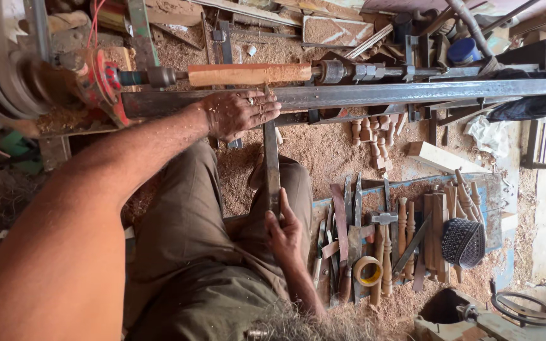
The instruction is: The person operates a wood lathe to shape a cylindrical wooden piece. They use a chisel to shave the rotating wood, creating shavings, and periodically stop to adjust the tool or the lathe.
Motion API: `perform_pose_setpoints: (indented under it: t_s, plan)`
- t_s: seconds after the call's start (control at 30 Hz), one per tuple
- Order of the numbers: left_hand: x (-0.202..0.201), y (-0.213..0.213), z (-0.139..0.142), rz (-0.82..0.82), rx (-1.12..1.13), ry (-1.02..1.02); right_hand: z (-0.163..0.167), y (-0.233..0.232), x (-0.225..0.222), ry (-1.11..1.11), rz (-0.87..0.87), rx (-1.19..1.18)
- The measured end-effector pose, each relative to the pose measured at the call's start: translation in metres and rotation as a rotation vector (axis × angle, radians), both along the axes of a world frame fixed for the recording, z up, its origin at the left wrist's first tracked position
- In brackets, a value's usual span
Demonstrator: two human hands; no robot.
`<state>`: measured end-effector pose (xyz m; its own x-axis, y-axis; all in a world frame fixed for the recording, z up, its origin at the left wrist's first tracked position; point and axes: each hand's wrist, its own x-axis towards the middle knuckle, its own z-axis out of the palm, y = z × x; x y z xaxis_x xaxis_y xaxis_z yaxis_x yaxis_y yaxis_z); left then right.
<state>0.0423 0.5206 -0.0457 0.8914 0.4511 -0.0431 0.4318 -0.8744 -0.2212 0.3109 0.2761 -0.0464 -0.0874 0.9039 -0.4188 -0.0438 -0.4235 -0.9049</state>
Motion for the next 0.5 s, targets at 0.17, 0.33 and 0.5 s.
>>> perform_pose_setpoints:
  t_s: [0.17, 0.33, 0.5]
  plan:
    - [0.002, 0.002, -0.002, -0.015, -0.023, -0.023, 0.006, 0.026, 0.045, -0.069, 0.155, 0.052]
    - [0.002, 0.0, 0.008, 0.01, 0.078, 0.047, 0.004, 0.021, 0.027, -0.043, 0.062, -0.066]
    - [0.004, -0.001, 0.014, 0.039, -0.015, 0.099, -0.012, -0.007, -0.028, 0.079, -0.035, 0.092]
